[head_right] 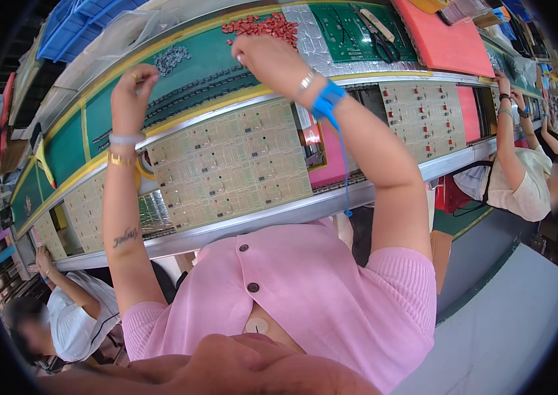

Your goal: Manually inserting and assembling electronic components onto printed circuit boards on a factory production line.

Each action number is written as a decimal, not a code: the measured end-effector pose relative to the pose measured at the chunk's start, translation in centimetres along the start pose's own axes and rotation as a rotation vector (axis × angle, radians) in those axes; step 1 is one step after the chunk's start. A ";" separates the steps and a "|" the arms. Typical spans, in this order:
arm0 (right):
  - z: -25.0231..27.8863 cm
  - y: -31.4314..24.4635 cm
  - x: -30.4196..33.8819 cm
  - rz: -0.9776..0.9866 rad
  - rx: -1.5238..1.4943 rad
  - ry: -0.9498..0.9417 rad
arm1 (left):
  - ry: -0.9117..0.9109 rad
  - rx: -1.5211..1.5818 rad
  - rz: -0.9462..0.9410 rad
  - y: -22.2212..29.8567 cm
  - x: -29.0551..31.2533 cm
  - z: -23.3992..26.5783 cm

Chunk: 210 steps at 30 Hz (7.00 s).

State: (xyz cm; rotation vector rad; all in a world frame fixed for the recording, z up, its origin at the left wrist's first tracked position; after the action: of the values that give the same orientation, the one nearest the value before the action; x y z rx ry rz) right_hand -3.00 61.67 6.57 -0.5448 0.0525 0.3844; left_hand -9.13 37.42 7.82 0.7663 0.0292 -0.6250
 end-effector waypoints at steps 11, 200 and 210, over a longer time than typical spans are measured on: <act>-4.0 -3.3 9.0 -0.064 -0.347 -0.148 | -0.331 0.547 0.426 5.5 10.5 -7.8; 0.0 0.9 3.3 -0.029 0.160 0.087 | -0.346 0.406 0.330 7.1 13.4 -4.7; -1.9 5.1 -2.3 0.011 0.347 0.043 | -0.329 0.123 0.039 11.8 15.1 -9.3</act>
State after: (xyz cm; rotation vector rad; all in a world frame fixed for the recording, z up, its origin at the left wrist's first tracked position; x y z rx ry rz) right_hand -6.89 63.89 2.81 -0.2098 0.1604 0.3642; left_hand 11.41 42.23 4.88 0.7722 -0.3277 -0.7142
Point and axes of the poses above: each hand's wrist, its own x-axis away from the middle knuckle, its own z-axis out of the back of the hand, y = z × x, the point moved 4 cm from there along -x, towards the middle knuckle, and after that the axes turned 11 degrees about -y, right-handed, at the moved point
